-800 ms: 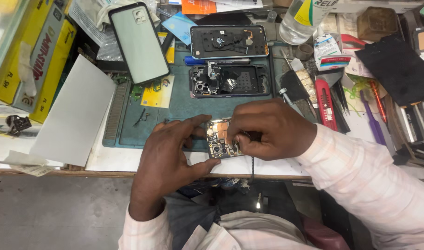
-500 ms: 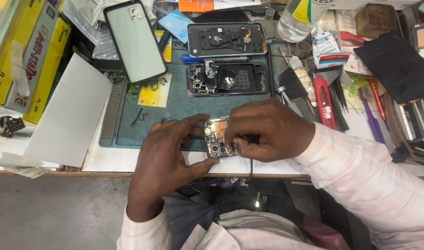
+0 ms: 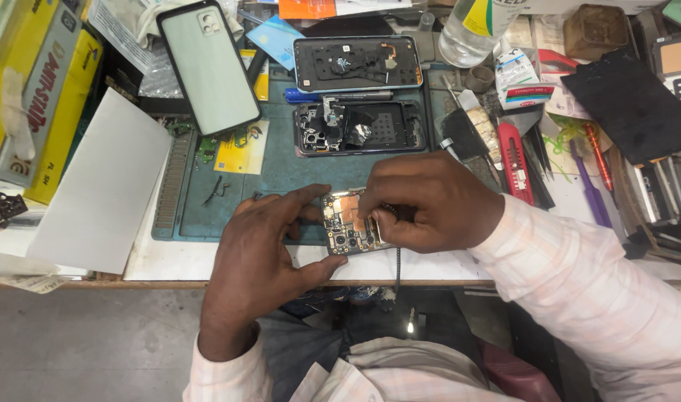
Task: The person handles a disassembled smartphone, removes the battery, and uses tweezers to adjust small internal components and connectors. The person then repositions the battery and continues to manipulate internal parts with tweezers.
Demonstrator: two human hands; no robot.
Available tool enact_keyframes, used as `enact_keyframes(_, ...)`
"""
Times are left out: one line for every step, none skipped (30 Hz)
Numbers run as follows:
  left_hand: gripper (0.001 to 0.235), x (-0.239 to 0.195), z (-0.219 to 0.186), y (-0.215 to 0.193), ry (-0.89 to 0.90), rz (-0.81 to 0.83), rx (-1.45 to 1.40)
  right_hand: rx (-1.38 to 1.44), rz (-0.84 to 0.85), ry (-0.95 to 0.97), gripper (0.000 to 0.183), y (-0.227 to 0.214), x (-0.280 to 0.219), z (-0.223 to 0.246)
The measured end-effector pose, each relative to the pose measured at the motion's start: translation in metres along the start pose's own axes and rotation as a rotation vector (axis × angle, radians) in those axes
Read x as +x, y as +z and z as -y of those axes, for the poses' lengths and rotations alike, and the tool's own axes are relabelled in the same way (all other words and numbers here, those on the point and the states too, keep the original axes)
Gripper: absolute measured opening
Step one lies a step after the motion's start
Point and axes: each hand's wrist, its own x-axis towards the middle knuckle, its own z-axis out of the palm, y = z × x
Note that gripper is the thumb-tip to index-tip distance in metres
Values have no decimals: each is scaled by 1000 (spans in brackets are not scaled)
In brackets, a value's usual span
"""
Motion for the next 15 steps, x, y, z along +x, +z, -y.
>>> enact_keyframes(80,0,0,0,3,-1,1,-8,4,-8,8,0,0,0)
enact_keyframes(80,0,-1,0,6,-3,1,-15,9,-16,9,1,0,1)
enact_keyframes(79,0,-1,0,12,-5,1,-25,13,-25,9,1,0,1)
enact_keyframes(79,1,-1,0,13,-8,6,-32,12,-28,9,1,1,1)
enact_keyframes(79,1,-2,0,13,-11,8,-38,11,-29,9,2,0,2)
enact_keyframes(79,1,-2,1,13,-14,11,-44,11,-31,9,1,0,2)
enact_keyframes(79,2,-2,1,7,-10,10,-62,0,-27,8,0,0,2)
enact_keyframes(79,2,-2,1,1,-6,8,-79,-12,-23,8,-1,-1,2)
enact_keyframes(79,2,-2,1,-7,-3,9,-96,-24,-21,8,-2,-1,2)
enact_keyframes(79,2,-2,1,-5,-1,7,-124,-57,-3,9,-3,-2,3)
enact_keyframes(78,2,-1,0,-3,0,5,-152,-90,14,9,-4,-2,4)
enact_keyframes(78,2,-1,0,-2,2,2,-180,-124,32,10,-5,-3,4)
enact_keyframes(78,2,-2,0,-8,1,2,-198,-148,37,11,-6,-3,5)
enact_keyframes(78,2,-2,1,-15,0,1,-216,-173,42,12,-7,-4,4)
enact_keyframes(78,2,-2,1,-21,-2,0,-234,-197,48,13,-7,-4,4)
